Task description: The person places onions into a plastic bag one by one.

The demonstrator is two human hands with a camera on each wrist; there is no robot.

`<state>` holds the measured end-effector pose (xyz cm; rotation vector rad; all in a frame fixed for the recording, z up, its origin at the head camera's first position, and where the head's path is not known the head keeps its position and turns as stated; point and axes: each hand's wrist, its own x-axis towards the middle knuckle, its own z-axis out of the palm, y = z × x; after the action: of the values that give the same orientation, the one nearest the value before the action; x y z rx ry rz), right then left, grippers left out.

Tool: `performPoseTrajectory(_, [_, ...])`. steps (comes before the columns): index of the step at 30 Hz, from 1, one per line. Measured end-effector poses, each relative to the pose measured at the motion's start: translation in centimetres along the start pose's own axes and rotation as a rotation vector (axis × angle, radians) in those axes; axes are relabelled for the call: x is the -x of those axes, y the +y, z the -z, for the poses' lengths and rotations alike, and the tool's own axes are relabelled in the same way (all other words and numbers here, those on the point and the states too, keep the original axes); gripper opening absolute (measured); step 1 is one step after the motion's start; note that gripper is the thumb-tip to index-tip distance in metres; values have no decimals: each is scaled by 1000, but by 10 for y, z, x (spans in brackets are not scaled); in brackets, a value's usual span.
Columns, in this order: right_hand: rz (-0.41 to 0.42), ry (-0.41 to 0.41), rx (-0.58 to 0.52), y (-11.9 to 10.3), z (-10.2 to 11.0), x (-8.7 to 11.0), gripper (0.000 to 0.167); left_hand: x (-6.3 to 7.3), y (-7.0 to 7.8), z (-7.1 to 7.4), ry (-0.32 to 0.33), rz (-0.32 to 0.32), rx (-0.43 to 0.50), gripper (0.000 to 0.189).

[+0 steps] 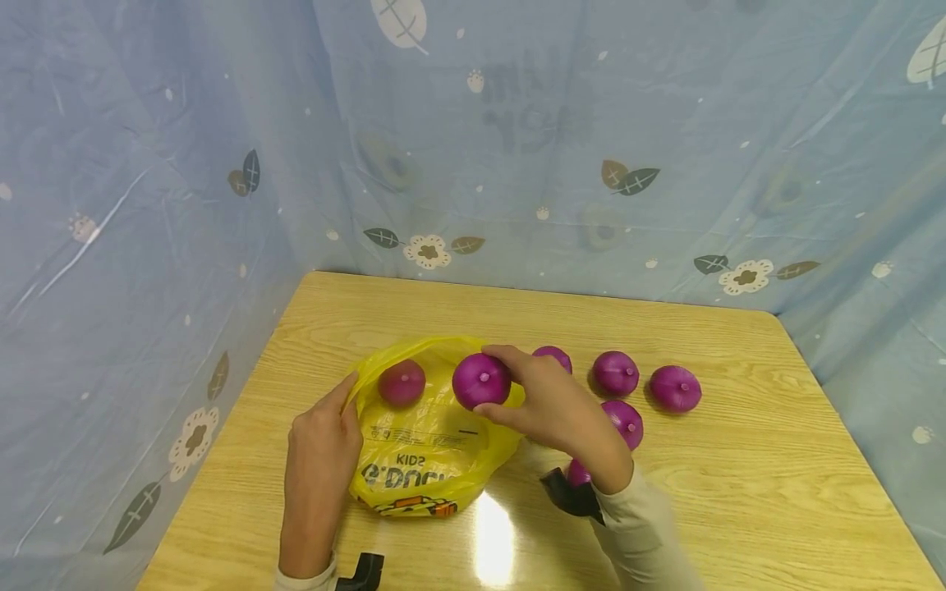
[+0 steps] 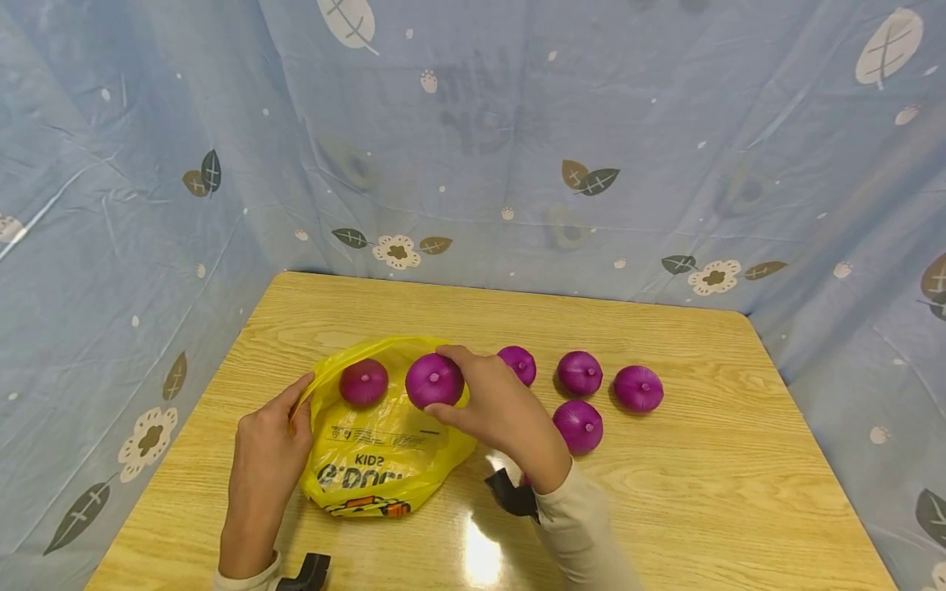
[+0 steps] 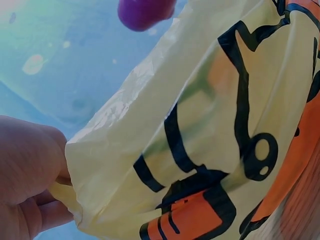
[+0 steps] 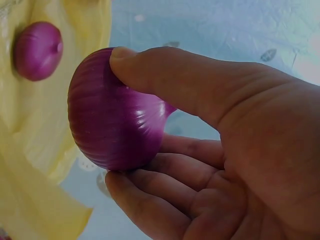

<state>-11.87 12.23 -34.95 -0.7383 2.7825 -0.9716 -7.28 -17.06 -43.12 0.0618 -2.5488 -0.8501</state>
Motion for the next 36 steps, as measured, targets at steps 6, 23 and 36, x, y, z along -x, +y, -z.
performPoseTrajectory(6, [5,2,2,-7,-8,-9,73,1,1,2,-2,2,2,36])
performPoseTrajectory(23, [-44,-39,21,-13,-38,-33,66,2,0,1,25,-35,19,36])
performPoseTrajectory(36, [-119,-23,52,-10,-59,-46,68,1,-3,0,34,-41,29,35])
